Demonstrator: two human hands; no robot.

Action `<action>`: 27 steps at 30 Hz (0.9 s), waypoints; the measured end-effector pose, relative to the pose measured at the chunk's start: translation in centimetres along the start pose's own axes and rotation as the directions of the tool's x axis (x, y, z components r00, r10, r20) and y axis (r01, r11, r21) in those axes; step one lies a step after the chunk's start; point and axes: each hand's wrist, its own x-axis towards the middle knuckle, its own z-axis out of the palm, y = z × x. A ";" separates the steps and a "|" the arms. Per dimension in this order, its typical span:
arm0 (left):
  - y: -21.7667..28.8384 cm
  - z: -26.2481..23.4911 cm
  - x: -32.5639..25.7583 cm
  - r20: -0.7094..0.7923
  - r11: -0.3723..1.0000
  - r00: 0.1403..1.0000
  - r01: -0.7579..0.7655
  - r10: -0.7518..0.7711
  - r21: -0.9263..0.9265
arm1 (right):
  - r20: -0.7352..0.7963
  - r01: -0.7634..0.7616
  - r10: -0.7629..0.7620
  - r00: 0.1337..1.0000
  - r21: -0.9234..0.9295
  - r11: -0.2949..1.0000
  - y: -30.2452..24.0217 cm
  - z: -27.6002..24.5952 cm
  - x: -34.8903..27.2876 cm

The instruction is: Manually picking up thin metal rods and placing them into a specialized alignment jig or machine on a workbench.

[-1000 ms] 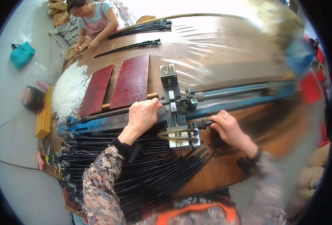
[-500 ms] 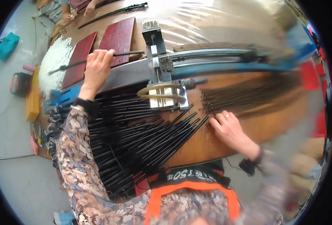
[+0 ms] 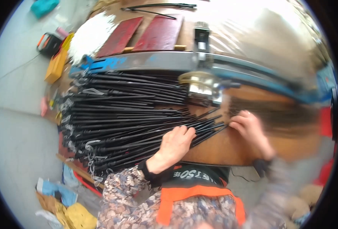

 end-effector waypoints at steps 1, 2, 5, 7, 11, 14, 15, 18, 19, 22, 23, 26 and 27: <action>0.4 -0.5 0.3 0.010 1.000 1.000 -0.021 0.021 0.018 | -0.041 -0.012 0.009 0.999 -0.081 0.997 -0.4 0.2 0.0; 0.7 -1.3 0.8 0.017 0.998 0.999 -0.048 0.047 0.037 | -0.091 -0.008 -0.001 0.996 -0.094 0.996 -0.6 0.7 0.0; 1.1 -3.0 2.3 0.003 0.995 0.996 -0.093 0.093 0.042 | -0.157 0.019 -0.035 0.987 -0.103 0.994 -1.4 0.7 0.2; 1.1 -3.4 3.3 -0.013 0.991 0.991 -0.134 0.135 0.025 | -0.223 0.037 -0.055 0.973 -0.081 0.996 -1.5 0.4 -0.1; 1.6 -2.9 4.8 0.040 0.984 0.983 -0.177 0.178 -0.006 | -0.194 0.009 -0.037 0.980 -0.143 0.990 -0.9 0.6 -1.7; 1.5 -2.1 4.6 0.015 0.982 0.982 -0.191 0.191 0.004 | -0.275 -0.028 0.044 0.960 0.062 0.998 -0.5 1.8 -2.2; 2.1 -2.1 4.5 0.022 0.979 0.979 -0.201 0.201 0.021 | -0.299 -0.009 0.085 0.950 0.247 0.969 -0.4 1.9 -2.3; 3.6 -1.6 4.1 -0.017 0.979 0.981 -0.192 0.191 -0.072 | -0.168 -0.082 0.191 0.967 0.503 0.860 -0.8 -0.5 -3.1; 4.1 -1.9 4.1 -0.030 0.980 0.982 -0.189 0.188 -0.067 | -0.193 -0.067 0.188 0.963 0.505 0.861 -0.8 -0.3 -3.1; 4.5 -2.1 4.4 -0.079 0.980 0.977 -0.198 0.198 0.008 | -0.292 0.003 0.155 0.944 0.475 0.880 -0.3 -0.7 -2.5; 4.4 -2.7 4.5 -0.098 0.978 0.973 -0.208 0.208 0.017 | -0.359 0.076 0.108 0.927 0.463 0.883 -0.8 -0.1 -1.2; 5.2 -3.2 6.0 -0.125 0.979 0.972 -0.193 0.200 0.066 | -0.343 -0.050 0.249 0.906 0.498 0.866 -1.4 -1.5 -0.9; 6.1 -3.8 6.4 -0.161 0.978 0.967 -0.185 0.198 0.092 | -0.303 -0.130 0.290 0.908 0.455 0.881 -1.9 -2.6 -0.9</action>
